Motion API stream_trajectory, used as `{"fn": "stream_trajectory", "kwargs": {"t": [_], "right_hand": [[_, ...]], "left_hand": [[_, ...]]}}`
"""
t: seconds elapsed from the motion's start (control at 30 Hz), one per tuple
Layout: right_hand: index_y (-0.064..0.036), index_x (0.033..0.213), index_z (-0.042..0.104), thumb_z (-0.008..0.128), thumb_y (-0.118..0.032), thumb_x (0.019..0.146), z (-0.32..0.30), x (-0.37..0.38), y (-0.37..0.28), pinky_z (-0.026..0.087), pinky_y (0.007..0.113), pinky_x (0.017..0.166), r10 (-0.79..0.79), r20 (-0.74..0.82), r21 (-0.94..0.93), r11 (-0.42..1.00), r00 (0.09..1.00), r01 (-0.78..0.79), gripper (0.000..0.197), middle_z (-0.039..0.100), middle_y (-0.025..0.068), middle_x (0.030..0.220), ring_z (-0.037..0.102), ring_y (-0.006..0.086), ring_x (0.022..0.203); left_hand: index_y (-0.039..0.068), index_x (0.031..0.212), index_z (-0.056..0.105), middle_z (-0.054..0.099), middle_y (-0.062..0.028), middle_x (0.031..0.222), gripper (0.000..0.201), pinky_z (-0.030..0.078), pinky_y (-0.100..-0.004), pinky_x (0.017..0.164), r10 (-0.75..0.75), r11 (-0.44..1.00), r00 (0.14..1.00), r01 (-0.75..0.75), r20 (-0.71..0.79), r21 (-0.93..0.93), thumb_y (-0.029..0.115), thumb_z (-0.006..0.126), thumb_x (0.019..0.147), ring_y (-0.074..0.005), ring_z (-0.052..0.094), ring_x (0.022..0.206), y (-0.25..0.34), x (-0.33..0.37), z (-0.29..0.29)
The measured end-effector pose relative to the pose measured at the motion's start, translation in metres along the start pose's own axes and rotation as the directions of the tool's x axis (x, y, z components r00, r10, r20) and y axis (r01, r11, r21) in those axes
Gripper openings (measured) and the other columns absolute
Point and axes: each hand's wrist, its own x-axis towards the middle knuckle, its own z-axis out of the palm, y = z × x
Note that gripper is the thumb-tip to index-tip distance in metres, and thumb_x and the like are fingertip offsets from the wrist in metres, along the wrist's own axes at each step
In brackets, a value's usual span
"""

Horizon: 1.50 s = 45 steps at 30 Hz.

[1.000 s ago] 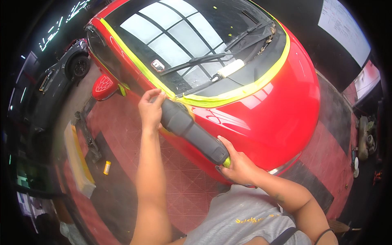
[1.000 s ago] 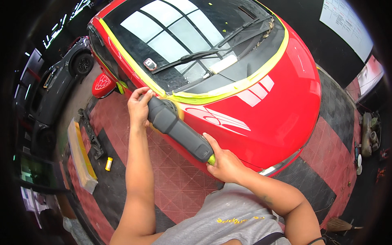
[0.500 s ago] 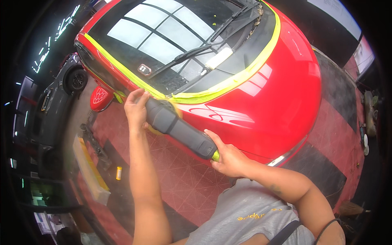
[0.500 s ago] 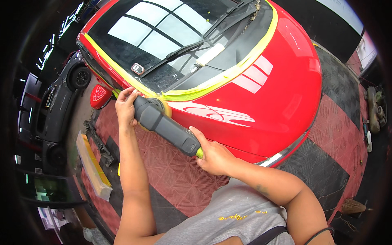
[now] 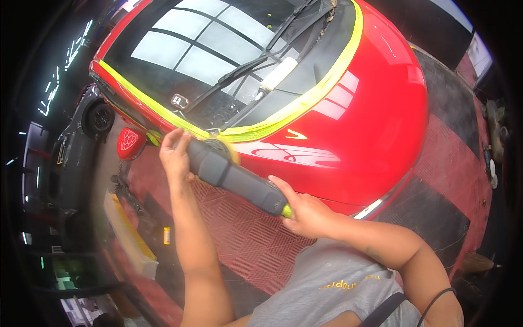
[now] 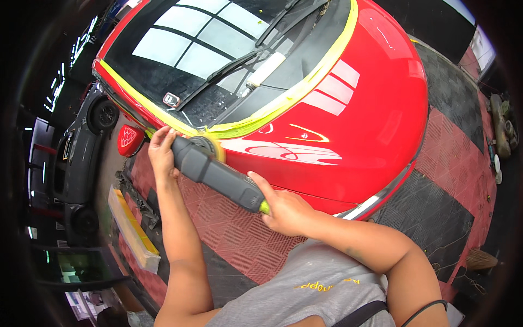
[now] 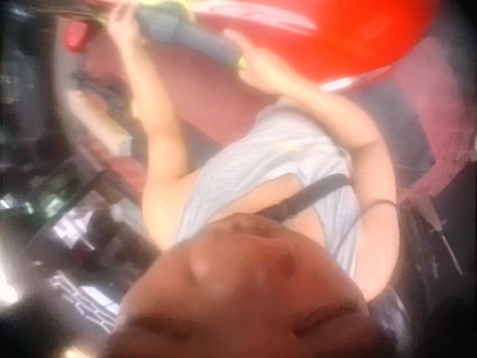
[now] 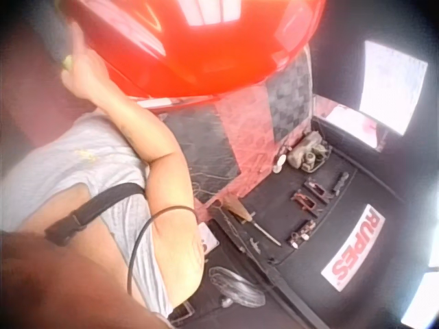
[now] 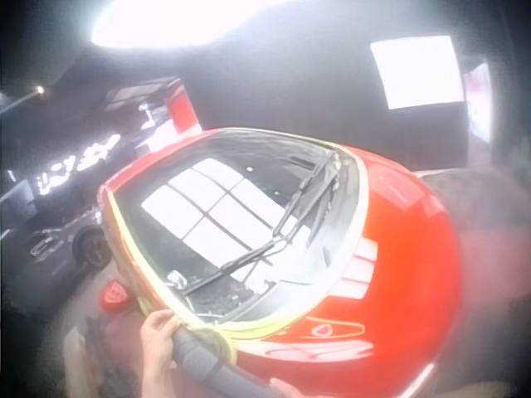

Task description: The person uses a rotary polisher with a yellow pad to buff the hood of a red car. They move the tool in circular and sweeping motions across the hood surface, working around yellow masking tape applied near the windshield and edges.

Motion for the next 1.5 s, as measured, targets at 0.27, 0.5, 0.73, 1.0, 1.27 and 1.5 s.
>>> {"fn": "stream_trajectory", "kwargs": {"t": [0.27, 0.5, 0.73, 1.0, 1.27, 1.5], "right_hand": [[-0.0158, 0.174, 0.009, 0.072, -0.010, 0.088, -0.004, 0.001, -0.005, 0.059, 0.059, 0.082, 0.008, 0.024, -0.022, 1.000, 1.000, -0.007, 0.107, 0.073, 0.0279, 0.092, 0.075, 0.0473, 0.091], [-0.0213, 0.171, 0.023, 0.077, -0.003, 0.083, -0.036, -0.106, 0.063, 0.058, 0.052, 0.103, 0.128, -0.159, 0.059, 0.991, 0.979, -0.120, 0.105, 0.072, 0.0284, 0.130, 0.071, 0.0494, 0.119], [-0.0145, 0.168, 0.032, 0.081, 0.003, 0.076, -0.049, -0.194, 0.118, 0.051, 0.044, 0.115, 0.307, -0.310, 0.144, 0.951, 0.900, -0.275, 0.106, 0.070, 0.0228, 0.138, 0.068, 0.0394, 0.135], [-0.0145, 0.167, 0.035, 0.079, 0.002, 0.077, -0.044, -0.193, 0.105, 0.051, 0.046, 0.115, 0.203, -0.287, 0.164, 0.973, 0.936, -0.161, 0.102, 0.070, 0.0243, 0.139, 0.066, 0.0430, 0.136], [-0.0232, 0.173, 0.016, 0.077, -0.009, 0.088, -0.011, -0.147, 0.102, 0.057, 0.057, 0.079, 0.150, -0.180, 0.105, 0.986, 0.972, -0.133, 0.106, 0.072, 0.0272, 0.085, 0.074, 0.0488, 0.086], [-0.0150, 0.160, 0.043, 0.076, -0.002, 0.077, -0.034, -0.249, 0.181, 0.051, 0.046, 0.112, 0.418, -0.325, 0.283, 0.899, 0.848, -0.335, 0.091, 0.072, 0.0242, 0.135, 0.068, 0.0442, 0.131]], "left_hand": [[-0.004, 0.122, 0.066, 0.075, -0.0165, 0.101, 0.028, 0.067, -0.0367, 0.075, 0.006, 1.000, 0.999, -0.007, -0.036, -0.018, 0.003, 0.079, 0.098, -0.0274, 0.079, 0.087, 0.000, -0.010, -0.006], [0.003, 0.111, 0.074, 0.075, -0.0081, 0.095, 0.020, 0.061, -0.0318, 0.068, -0.038, 0.990, 0.999, 0.040, -0.015, 0.133, 0.008, 0.085, 0.094, -0.0155, 0.071, 0.077, -0.041, -0.094, 0.113], [0.005, 0.108, 0.072, 0.076, -0.0069, 0.094, 0.018, 0.058, -0.0330, 0.077, -0.166, 0.971, 0.974, 0.134, 0.154, 0.199, 0.012, 0.082, 0.094, -0.0143, 0.070, 0.082, -0.051, -0.166, 0.226], [0.004, 0.112, 0.075, 0.076, -0.0056, 0.095, 0.021, 0.057, -0.0314, 0.078, -0.065, 0.957, 0.987, 0.020, 0.145, 0.290, 0.012, 0.085, 0.095, -0.0139, 0.069, 0.085, -0.063, -0.167, 0.204], [-0.002, 0.125, 0.064, 0.077, -0.0182, 0.098, 0.033, 0.066, -0.0362, 0.073, -0.112, 0.993, 0.991, 0.109, 0.069, 0.048, 0.002, 0.081, 0.097, -0.0242, 0.078, 0.084, -0.022, -0.130, 0.139], [0.005, 0.103, 0.077, 0.076, -0.0047, 0.098, 0.017, 0.057, -0.0314, 0.083, -0.014, 0.965, 0.981, -0.036, 0.191, 0.258, 0.011, 0.088, 0.092, -0.0128, 0.069, 0.088, -0.074, -0.233, 0.273]]}}
